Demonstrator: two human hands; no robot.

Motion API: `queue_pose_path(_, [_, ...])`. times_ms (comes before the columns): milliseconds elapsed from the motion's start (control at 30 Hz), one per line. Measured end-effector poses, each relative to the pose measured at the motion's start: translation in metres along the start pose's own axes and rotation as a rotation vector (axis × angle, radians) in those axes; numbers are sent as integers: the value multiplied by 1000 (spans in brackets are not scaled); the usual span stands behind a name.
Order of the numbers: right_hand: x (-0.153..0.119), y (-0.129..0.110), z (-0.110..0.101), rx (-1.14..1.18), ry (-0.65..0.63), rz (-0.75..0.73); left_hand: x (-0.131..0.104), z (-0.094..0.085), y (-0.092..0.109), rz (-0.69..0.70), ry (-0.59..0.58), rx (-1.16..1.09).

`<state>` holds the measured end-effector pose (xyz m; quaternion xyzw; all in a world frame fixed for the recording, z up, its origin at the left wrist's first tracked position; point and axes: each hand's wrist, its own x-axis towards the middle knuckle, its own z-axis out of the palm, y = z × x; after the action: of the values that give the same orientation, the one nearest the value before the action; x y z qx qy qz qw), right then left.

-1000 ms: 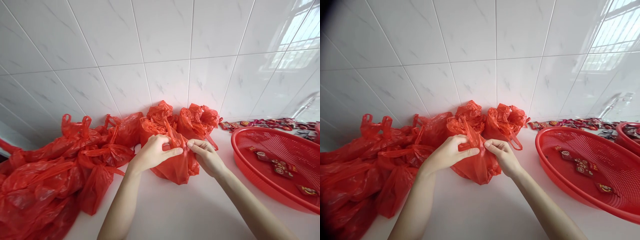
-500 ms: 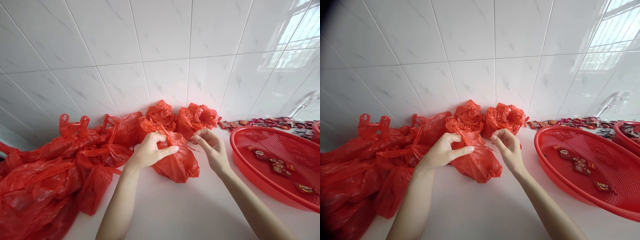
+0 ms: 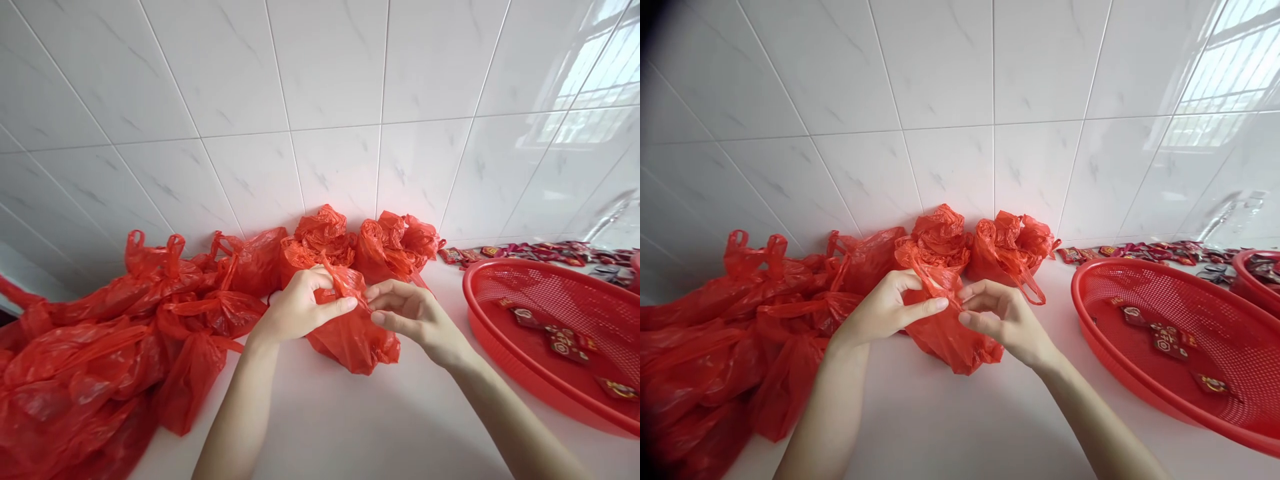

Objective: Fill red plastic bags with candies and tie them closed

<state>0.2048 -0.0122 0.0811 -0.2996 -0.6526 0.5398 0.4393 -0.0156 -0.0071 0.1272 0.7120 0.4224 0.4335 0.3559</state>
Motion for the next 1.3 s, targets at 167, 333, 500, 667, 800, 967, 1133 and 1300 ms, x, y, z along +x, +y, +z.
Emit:
queue_pose_path(167, [4,3,-2,-3,-130,27,3,-1,-1,118,-188,124])
queue_pose_path(333, [3,-6,-15,-264,-10,-125,2,-1,-3,120,-156,103])
queue_pose_path(500, [-2,-14,-21,-412,95,-128,3,0,-2,143,-158,108])
queue_pose_path(667, [0,-7,-2,-333,-38,-130,3,0,-3,171,-131,95])
queue_pose_path(800, [2,-1,2,-297,-96,-103,2,0,-3,196,-118,96])
queue_pose_path(967, [-2,-4,-10,-442,258,-159,2,-1,-3,198,-88,117])
queue_pose_path(1133, [-8,-8,1,-428,198,-148,2,0,-4,186,-79,121])
queue_pose_path(1300, [-1,-2,16,-80,52,-68,3,0,-2,228,-120,98])
